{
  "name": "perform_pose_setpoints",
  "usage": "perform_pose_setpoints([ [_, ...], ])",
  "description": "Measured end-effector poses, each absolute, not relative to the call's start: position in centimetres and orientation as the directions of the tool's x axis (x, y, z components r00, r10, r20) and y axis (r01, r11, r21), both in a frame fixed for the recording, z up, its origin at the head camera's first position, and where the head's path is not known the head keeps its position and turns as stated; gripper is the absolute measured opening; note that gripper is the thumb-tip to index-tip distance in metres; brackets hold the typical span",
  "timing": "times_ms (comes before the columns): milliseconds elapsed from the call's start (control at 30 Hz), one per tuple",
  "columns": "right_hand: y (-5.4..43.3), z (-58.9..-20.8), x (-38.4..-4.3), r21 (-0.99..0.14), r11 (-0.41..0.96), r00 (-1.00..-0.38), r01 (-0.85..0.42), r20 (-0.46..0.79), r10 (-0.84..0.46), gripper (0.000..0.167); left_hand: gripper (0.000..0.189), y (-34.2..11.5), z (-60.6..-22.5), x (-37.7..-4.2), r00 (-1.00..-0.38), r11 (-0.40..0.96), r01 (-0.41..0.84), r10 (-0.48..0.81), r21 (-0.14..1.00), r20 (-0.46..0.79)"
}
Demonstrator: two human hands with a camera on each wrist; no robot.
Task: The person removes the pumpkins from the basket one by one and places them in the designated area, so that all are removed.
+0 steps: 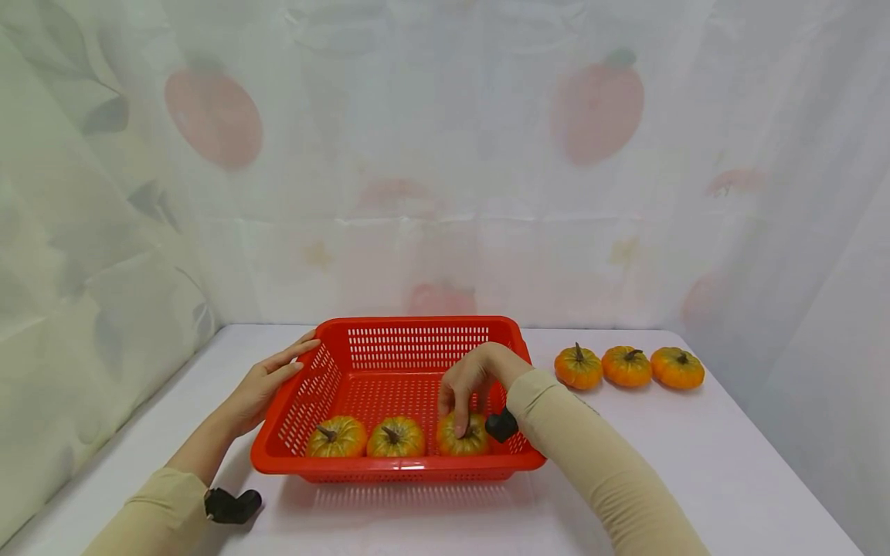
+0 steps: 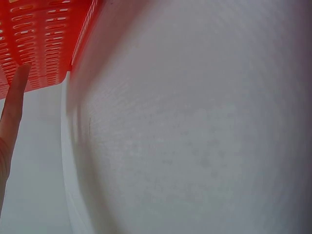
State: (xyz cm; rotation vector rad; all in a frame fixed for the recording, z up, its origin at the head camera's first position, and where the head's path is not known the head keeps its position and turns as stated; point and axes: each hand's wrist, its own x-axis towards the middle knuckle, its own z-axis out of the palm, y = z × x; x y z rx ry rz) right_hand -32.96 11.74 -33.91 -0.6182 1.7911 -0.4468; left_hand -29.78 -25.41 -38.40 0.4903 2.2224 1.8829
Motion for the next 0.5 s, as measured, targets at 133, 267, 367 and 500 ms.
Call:
perform_pose_setpoints([
  [133, 11.80, -33.87, -32.89, -0.575, 0.799, -0.256, -0.176, -0.757, -0.602, 0.022, 0.052, -25.36, -38.40, -29.69, -0.926, 0.128, 0.128, 0.371, 0.983, 0.072],
  [267, 12.00, -33.87, -32.87, -0.590, 0.790, -0.281, -0.168, -0.739, -0.612, 0.026, 0.052, -25.35, -38.41, -29.65, -0.922, 0.116, 0.126, 0.379, 0.985, 0.073],
  [367, 12.14, -33.83, -32.90, -0.610, 0.778, -0.288, -0.154, -0.725, -0.626, 0.028, 0.052, -25.38, -38.41, -29.71, -0.922, 0.114, 0.123, 0.381, 0.986, 0.071],
  [500, 12.18, -33.68, -33.02, -0.623, 0.769, -0.286, -0.140, -0.718, -0.634, 0.028, 0.053, -25.46, -38.41, -29.80, -0.924, 0.116, 0.118, 0.376, 0.986, 0.066],
])
